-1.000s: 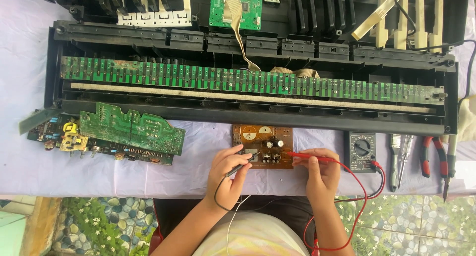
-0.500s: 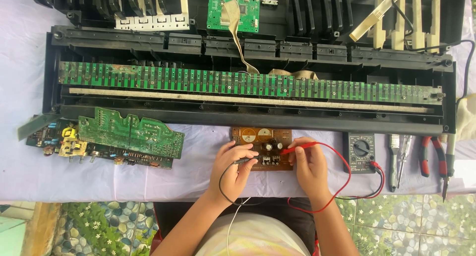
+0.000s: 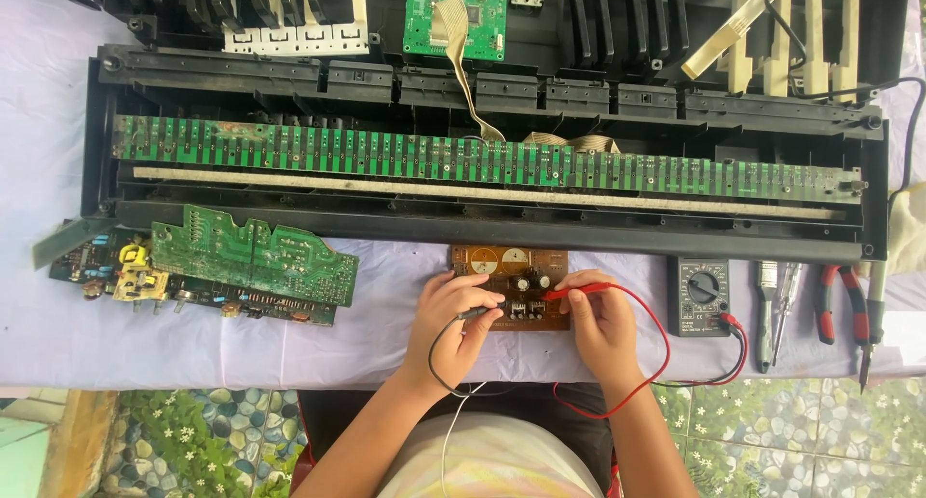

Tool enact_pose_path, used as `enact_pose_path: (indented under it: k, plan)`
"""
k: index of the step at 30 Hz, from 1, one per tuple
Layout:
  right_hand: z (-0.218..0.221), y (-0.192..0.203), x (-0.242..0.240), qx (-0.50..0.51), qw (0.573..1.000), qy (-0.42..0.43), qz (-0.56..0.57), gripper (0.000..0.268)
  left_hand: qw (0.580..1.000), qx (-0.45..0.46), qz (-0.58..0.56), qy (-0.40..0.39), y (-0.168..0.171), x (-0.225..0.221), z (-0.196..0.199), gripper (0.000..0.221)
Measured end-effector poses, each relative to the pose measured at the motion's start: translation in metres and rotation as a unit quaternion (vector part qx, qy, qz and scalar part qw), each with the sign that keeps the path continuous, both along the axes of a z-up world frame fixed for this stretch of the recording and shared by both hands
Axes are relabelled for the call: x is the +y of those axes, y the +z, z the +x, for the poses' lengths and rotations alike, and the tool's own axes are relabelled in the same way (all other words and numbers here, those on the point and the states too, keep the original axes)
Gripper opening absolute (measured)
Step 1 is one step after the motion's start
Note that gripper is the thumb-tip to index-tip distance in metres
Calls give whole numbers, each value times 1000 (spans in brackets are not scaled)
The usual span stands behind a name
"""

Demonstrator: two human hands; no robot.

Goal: Testing electrical components on a power board from a disassembled keyboard using a digital multimeter.

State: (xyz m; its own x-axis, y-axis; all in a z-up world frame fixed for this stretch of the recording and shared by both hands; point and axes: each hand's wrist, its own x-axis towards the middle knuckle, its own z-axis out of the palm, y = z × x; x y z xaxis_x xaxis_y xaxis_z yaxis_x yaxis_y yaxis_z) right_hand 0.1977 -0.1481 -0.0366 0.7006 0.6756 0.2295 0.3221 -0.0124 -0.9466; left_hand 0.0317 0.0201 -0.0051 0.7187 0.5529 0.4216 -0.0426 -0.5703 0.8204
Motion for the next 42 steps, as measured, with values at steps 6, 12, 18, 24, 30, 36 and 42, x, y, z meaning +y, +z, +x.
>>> enact_pose_path:
  k: [6, 12, 18, 24, 30, 36, 42]
  plan:
    - [-1, 4, 3, -13, 1000, -9, 19, 10, 1000, 2, -4, 13, -4, -2, 0, 11]
    - [-8, 14, 2, -20, 997, -13, 69, 6, 999, -31, -36, 12, 1, 2, -1, 6]
    - [-8, 29, 7, -43, 998, -15, 46, 6, 1000, -16, -8, 19, 0, 0, 0, 4]
    - [-9, 38, 9, -41, 999, -22, 21, 7, 1000, -6, 7, 16, -1, 0, 0, 3]
    - [-11, 28, 9, -50, 996, -33, 59, 8, 997, -49, -51, 33, 3, 1, -4, 9]
    - [-15, 33, 3, -113, 989, -54, 81, 9, 992, -88, 3, 85, 10, 10, -15, 6]
    - [-34, 67, 21, -101, 986, -119, 55, 12, 991, -25, 6, 129, 10, 27, -29, 14]
